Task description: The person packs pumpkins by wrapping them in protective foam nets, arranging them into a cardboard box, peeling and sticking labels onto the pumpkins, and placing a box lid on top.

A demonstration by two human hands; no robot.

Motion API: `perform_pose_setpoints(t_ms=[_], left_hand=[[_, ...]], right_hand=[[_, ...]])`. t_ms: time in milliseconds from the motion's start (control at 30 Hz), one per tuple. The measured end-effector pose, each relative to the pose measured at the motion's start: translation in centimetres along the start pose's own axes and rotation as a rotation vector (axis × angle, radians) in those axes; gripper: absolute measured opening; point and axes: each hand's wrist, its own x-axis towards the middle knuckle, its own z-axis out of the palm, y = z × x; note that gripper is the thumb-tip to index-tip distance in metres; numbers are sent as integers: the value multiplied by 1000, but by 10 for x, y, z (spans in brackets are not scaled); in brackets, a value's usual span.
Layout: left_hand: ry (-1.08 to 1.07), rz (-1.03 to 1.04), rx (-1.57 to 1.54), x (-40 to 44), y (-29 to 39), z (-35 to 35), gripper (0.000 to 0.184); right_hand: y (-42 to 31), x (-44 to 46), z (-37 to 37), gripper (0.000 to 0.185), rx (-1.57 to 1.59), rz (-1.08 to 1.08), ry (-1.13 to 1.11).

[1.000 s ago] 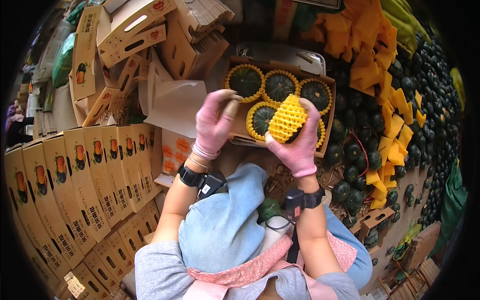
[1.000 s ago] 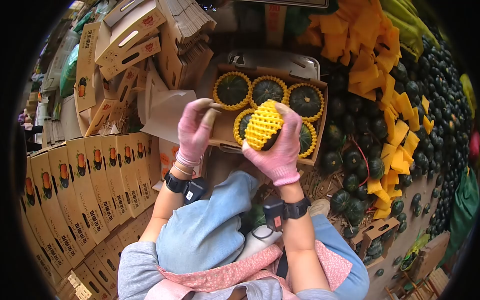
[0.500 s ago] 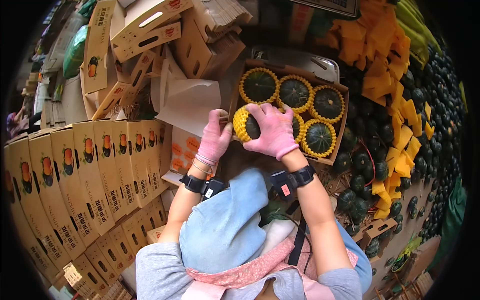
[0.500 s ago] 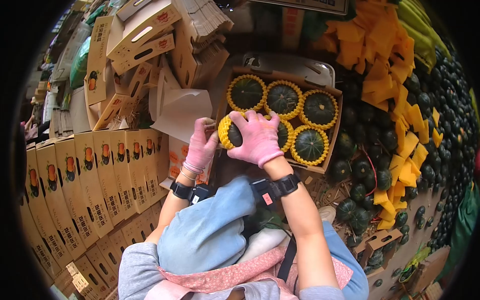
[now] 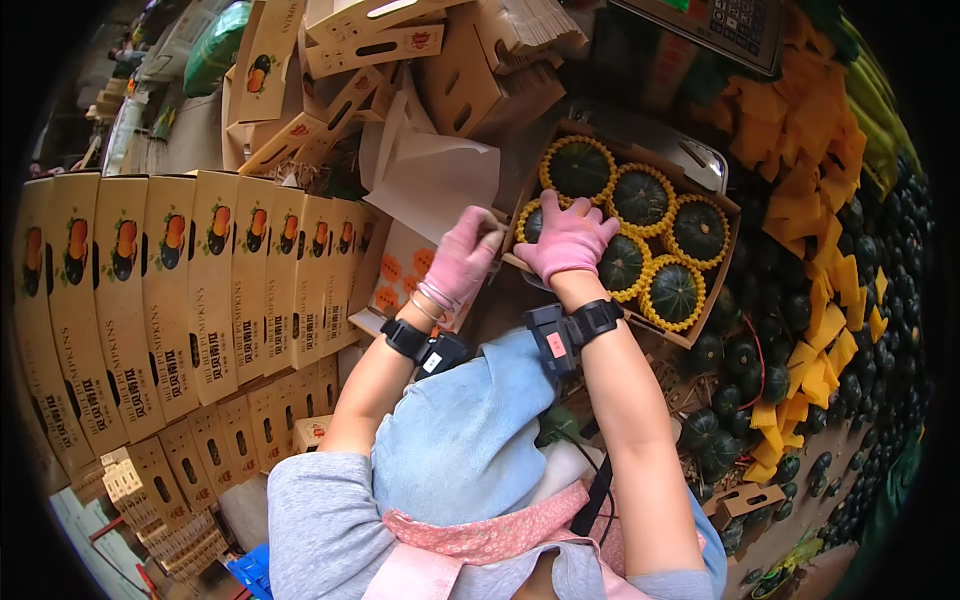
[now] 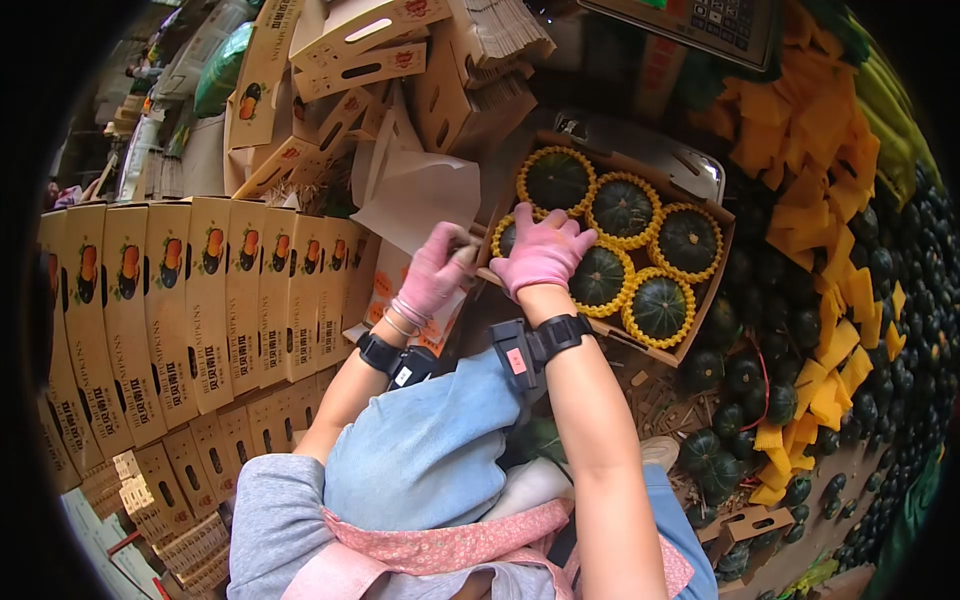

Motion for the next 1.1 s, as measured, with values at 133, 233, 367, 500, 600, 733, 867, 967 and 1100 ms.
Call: perform_pose_setpoints(t_ms=[133,233,367,500,600,733,867,967,1100], left_hand=[[226,-245,19,-15,-19,-57,24],[331,-746,-241,-14,-37,-82,25],[257,-850,-425,1,-29,-82,23],[527,-519,-809,17,-97,-82,31],[576,-445,-1185,23,-125,-101,32],[707,-333,-1006,32,-124,-105,36],[807,-315,-779,53,-103,-107,40],[826,-62,-142,92,-111,-119,31],[350,108,1253,110,-56,-138,31]], right_hand=[[22,-12,14,85,138,-127,53],[20,-28,8,78,93,-105,70],[20,-49,28,57,263,-264,577],[32,-60,22,46,356,-408,637],[48,-56,29,38,451,-332,626],[53,-52,31,35,565,-295,599],[51,-50,34,33,491,-341,569],[50,-49,34,33,466,-331,580],[58,-48,32,33,468,-331,604]])
